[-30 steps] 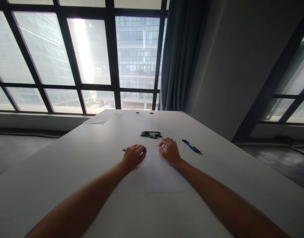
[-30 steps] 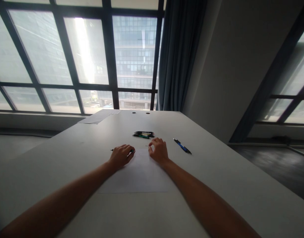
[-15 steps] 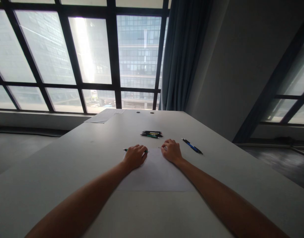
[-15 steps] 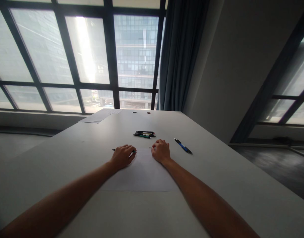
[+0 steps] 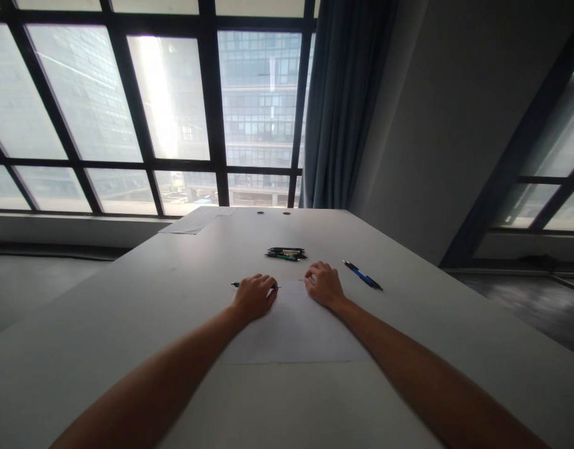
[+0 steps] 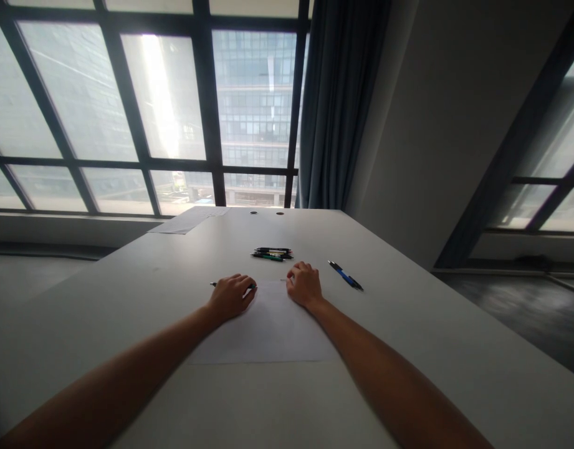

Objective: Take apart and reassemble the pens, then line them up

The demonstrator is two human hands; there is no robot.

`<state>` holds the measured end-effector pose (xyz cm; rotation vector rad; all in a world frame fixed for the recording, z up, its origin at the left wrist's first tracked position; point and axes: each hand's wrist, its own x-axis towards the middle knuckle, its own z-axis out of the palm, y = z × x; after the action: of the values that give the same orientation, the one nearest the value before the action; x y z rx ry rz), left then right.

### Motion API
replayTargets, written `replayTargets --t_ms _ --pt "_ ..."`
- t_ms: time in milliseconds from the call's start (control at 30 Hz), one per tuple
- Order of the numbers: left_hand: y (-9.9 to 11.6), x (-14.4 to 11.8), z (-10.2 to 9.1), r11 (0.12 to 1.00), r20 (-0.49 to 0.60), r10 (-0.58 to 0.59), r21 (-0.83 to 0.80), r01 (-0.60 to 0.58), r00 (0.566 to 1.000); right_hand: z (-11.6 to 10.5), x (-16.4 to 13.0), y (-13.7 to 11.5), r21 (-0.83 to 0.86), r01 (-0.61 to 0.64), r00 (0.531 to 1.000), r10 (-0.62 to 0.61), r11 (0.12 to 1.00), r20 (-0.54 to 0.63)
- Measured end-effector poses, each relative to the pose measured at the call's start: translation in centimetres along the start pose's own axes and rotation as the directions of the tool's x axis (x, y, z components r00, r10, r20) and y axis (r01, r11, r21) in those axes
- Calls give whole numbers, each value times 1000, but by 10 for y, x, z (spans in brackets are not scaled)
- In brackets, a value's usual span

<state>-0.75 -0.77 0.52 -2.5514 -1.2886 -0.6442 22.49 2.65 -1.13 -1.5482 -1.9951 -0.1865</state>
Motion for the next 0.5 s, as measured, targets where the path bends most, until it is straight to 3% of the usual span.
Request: replayTargets --t_ms 200,300,500 --pt "-1 0 0 999 -49 24 -23 -25 999 -15 1 -10 74 75 983 -61 994 -173" --pt "-1 1 1 997 -99 73 1 -73 992 -19 -3 -22 133 192 957 -155 972 -245" --pt "-2 3 4 990 -107 134 49 -130 985 -15 -15 -47 193 400 915 -377 896 -146"
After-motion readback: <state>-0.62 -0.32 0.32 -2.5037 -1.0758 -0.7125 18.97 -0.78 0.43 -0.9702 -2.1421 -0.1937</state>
